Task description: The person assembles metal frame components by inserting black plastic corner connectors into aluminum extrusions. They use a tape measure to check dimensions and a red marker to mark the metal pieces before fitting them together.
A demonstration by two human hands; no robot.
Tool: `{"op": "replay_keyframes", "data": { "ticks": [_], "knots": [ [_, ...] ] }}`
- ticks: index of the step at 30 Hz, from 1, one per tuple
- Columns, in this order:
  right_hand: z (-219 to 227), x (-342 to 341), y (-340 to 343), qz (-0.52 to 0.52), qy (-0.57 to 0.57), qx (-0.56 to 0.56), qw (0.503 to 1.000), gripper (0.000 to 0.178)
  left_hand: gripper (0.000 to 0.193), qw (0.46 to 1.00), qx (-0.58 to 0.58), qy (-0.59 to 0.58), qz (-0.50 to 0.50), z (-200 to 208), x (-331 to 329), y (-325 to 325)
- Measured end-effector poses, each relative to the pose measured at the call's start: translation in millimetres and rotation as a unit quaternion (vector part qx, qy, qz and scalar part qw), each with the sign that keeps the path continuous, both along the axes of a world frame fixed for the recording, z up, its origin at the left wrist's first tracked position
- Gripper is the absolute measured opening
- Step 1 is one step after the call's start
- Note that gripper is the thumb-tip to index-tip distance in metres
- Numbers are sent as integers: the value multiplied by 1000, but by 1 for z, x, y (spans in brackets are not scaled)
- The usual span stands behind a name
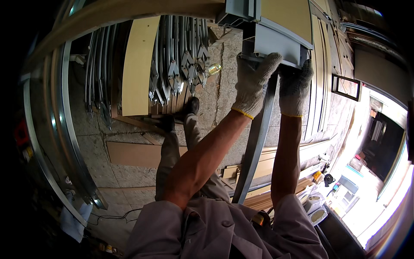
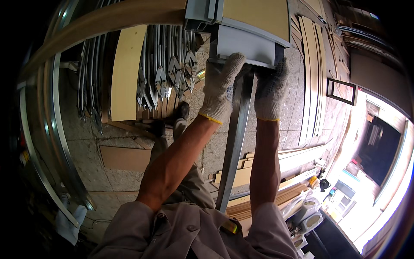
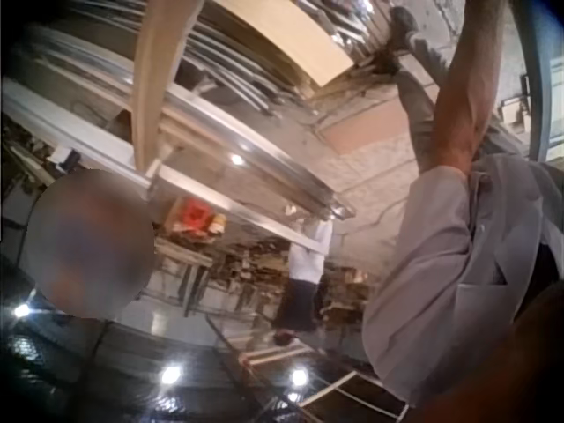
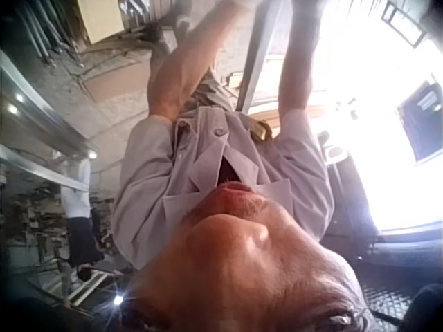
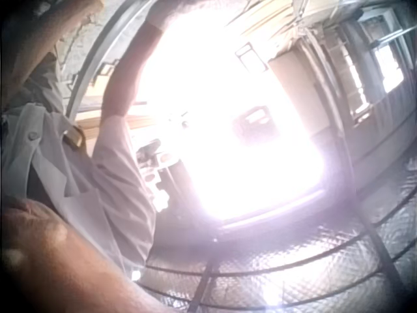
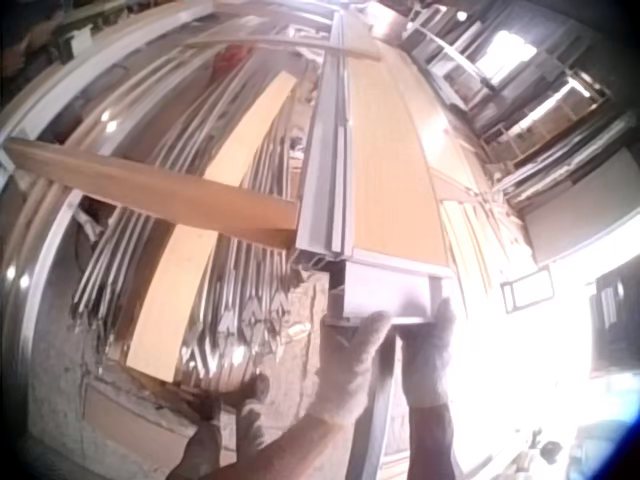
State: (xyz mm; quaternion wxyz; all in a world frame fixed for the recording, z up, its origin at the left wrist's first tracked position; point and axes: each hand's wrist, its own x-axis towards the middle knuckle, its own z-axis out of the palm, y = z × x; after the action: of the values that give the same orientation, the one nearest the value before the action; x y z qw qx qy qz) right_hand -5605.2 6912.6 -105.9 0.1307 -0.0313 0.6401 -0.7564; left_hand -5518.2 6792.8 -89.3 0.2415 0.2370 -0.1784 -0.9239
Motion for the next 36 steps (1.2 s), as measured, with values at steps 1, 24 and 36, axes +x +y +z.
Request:
{"op": "replay_keyframes", "data": {
  "ticks": [1,24,36],
  "knots": [
    [-1,0,2,-2,7,17,1000,52,48,1000,1,0,3,1,1,0],
    [8,2,-8,-8,4,-28,1000,54,60,1000,5,14,-11,0,2,-2],
    [19,24,0,-66,19,3,998,53,60,998,6,36,-54,-12,6,-12]
  ]
}}
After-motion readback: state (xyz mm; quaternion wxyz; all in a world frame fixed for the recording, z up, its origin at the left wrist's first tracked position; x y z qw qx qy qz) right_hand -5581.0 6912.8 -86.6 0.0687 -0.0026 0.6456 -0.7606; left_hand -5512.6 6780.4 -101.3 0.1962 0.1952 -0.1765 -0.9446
